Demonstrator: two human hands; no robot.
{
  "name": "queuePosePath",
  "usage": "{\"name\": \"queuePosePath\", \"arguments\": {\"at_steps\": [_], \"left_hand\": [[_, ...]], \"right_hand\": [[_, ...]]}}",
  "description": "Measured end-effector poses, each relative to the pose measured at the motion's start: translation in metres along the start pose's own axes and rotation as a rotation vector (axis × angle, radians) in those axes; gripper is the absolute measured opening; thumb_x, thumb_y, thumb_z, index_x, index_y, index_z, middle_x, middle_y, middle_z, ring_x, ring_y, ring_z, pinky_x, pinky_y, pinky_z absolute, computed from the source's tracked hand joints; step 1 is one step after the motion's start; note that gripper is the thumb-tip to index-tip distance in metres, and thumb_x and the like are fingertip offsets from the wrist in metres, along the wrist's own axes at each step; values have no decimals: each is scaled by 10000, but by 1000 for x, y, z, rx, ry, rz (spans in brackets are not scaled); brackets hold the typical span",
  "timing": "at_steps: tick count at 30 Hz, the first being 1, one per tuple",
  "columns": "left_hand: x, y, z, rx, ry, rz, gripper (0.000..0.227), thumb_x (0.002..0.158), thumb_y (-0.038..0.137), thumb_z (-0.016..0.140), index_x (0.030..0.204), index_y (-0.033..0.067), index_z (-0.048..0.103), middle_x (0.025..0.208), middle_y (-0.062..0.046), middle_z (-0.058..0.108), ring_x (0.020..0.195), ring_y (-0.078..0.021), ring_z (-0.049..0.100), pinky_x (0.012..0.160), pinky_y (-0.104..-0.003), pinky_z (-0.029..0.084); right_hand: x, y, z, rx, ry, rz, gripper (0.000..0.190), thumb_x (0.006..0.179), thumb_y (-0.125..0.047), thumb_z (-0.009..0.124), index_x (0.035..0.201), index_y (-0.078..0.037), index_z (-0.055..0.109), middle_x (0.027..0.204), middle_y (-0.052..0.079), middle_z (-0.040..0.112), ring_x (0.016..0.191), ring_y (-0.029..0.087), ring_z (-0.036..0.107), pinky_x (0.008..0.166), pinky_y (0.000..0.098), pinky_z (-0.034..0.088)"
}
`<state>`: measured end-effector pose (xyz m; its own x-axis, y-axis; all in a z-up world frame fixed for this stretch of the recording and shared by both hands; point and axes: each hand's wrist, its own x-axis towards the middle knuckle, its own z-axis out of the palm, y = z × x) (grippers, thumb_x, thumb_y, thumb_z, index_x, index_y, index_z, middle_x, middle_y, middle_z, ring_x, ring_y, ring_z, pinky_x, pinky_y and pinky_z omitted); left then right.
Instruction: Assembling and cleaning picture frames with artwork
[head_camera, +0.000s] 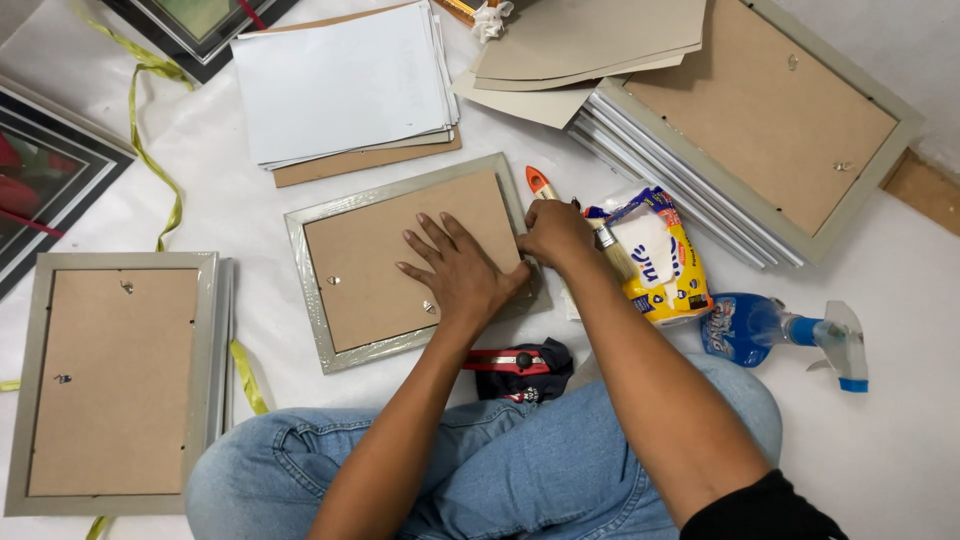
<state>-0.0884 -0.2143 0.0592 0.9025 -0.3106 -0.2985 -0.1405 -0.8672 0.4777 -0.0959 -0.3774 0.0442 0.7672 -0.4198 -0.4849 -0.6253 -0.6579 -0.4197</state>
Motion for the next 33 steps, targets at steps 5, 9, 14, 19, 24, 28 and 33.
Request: {"name": "queuePosePath", "arguments": {"at_steps": [5, 9, 14, 19, 24, 28, 33], "left_hand": [[4, 6, -7, -40, -20, 17, 1406, 622, 623, 827, 1593, -88, 100, 1639, -387, 11, 1446, -667, -86, 1013, -876, -42], [6, 5, -8, -46, -32, 8, 1418, 602, 596, 835, 1605, -58, 76, 1647, -362, 4, 1438, -677, -90, 980, -902, -31], [8, 3, -7, -69, -32, 17, 1434, 598, 608, 839, 1606, -60, 68, 1644, -365, 9, 1434, -680, -89, 973, -906, -37], [8, 2, -7, -91, -40, 17, 1439, 598, 617, 836, 1605, -65, 65, 1642, -370, 21, 1437, -678, -73, 972, -905, -51], [7, 5, -10, -88, -43, 11, 1418, 621, 594, 833, 1607, -62, 54, 1643, -371, 18, 1437, -680, -83, 989, -901, -26], [7, 4, -7, -90, -37, 15, 1411, 624, 592, 831, 1604, -63, 56, 1641, -374, 23, 1437, -680, -85, 984, -900, -49], [6, 4, -9, -97, -45, 17, 1400, 630, 593, 819, 1606, -55, 51, 1642, -370, 24, 1435, -681, -94, 978, -906, -47]], "right_hand": [[-4, -7, -6, -2, -26, 28, 373, 771, -323, 743, 1083, -117, 752, 1014, 174, 758, 1137, 403, 691, 935, 561, 552], [0, -6, 0, -64, -44, 22, 337, 824, -364, 703, 1072, -138, 733, 1058, 176, 747, 1168, 411, 672, 939, 560, 550], [-10, -17, -9, -46, -35, 24, 349, 838, -384, 679, 1072, -129, 724, 1051, 197, 742, 1160, 434, 670, 933, 580, 545], [-6, -15, -6, -55, -39, -18, 346, 870, -388, 641, 1048, -102, 718, 1037, 229, 733, 1139, 447, 673, 910, 581, 552], [-1, -13, -4, -97, -44, -51, 352, 903, -396, 626, 1055, -91, 715, 1023, 222, 728, 1128, 442, 678, 894, 587, 556], [1, -13, -3, -91, -49, -63, 373, 908, -392, 613, 1074, -74, 713, 1027, 235, 725, 1131, 453, 673, 893, 598, 553], [-11, -21, -14, -78, -60, -68, 328, 924, -346, 624, 1055, -61, 719, 992, 240, 726, 1109, 451, 684, 887, 566, 557]]}}
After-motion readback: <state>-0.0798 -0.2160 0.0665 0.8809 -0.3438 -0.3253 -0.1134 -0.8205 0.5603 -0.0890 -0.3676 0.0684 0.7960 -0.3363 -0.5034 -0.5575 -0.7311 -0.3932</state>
